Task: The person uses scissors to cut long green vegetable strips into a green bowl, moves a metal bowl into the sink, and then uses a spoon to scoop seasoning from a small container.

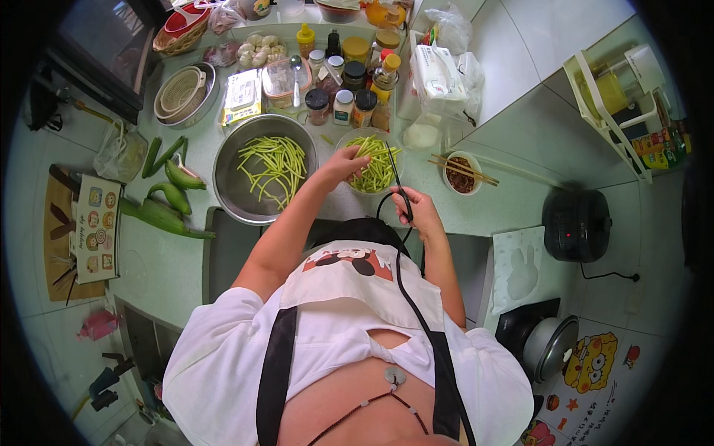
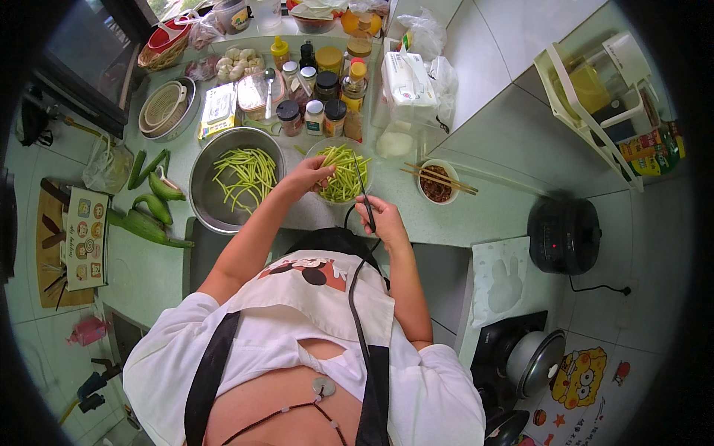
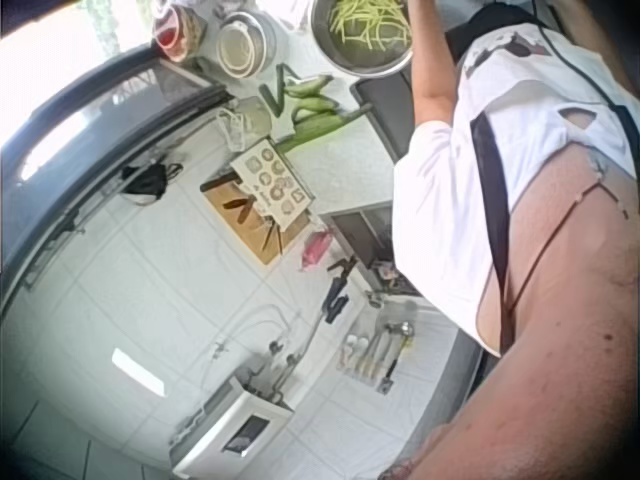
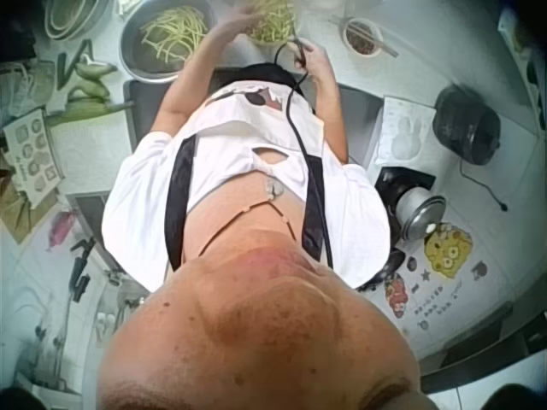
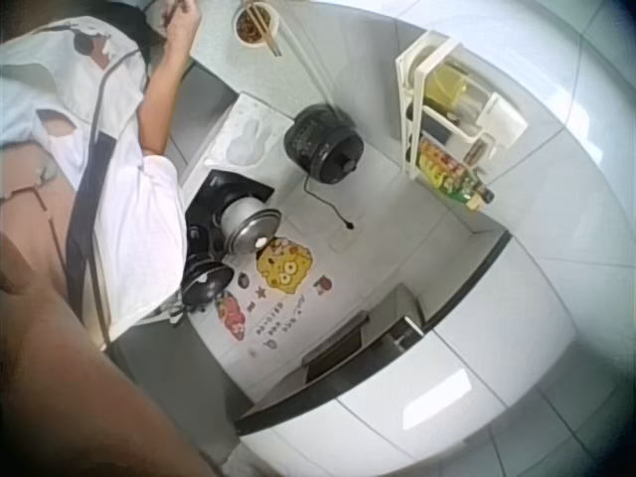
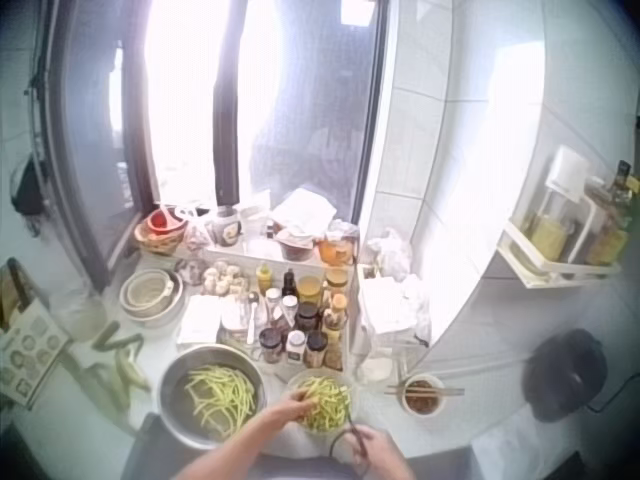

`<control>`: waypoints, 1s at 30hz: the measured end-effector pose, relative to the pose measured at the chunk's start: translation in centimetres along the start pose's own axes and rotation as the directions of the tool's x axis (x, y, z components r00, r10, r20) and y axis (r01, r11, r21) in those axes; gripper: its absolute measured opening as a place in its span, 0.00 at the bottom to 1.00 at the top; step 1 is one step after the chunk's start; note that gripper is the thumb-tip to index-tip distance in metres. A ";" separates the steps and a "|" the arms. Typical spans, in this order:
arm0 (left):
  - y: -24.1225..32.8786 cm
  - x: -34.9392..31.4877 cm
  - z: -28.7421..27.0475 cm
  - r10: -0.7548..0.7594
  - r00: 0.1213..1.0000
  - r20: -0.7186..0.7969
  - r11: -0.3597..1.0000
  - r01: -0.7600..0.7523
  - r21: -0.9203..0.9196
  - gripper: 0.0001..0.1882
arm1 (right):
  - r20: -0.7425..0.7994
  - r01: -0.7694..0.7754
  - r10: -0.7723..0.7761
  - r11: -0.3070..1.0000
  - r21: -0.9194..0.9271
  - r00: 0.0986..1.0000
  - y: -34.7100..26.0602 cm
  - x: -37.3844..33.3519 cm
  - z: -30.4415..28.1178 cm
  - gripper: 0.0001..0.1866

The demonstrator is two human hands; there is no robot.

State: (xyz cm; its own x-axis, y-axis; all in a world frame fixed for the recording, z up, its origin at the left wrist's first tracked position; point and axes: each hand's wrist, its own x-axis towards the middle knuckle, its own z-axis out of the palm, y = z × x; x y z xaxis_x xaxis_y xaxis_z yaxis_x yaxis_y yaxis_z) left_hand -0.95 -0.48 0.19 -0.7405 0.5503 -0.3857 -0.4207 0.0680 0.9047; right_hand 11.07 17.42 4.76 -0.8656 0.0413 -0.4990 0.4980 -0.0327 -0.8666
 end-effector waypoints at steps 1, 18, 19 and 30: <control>0.0 0.0 0.0 -0.012 1.000 0.000 0.997 0.012 -0.072 0.09 | -0.003 0.004 -0.004 1.000 -0.005 1.000 0.0 0.0 0.0 0.14; -1.3 0.5 1.0 0.046 0.990 -0.132 0.998 -0.051 -0.036 0.10 | 0.009 -0.047 0.048 0.999 -0.026 0.999 -0.4 -0.3 1.2 0.13; -1.2 0.5 1.0 0.044 0.988 -0.148 0.998 -0.049 -0.030 0.10 | 0.012 -0.047 0.047 0.999 -0.026 0.999 -0.3 -0.2 1.2 0.13; -1.4 0.9 -0.2 0.080 0.970 -0.228 0.989 -0.105 -0.102 0.09 | 0.040 -0.086 0.095 0.980 -0.179 0.995 0.5 0.0 0.1 0.16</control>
State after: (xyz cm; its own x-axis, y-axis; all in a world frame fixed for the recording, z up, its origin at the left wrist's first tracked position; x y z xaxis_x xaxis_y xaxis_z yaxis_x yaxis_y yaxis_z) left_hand -1.16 -0.21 -1.47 -0.8716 0.3498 -0.3436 -0.3916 -0.0750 0.9171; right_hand 11.28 17.31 4.31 -0.8158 -0.0015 -0.5783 0.5722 0.1433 -0.8075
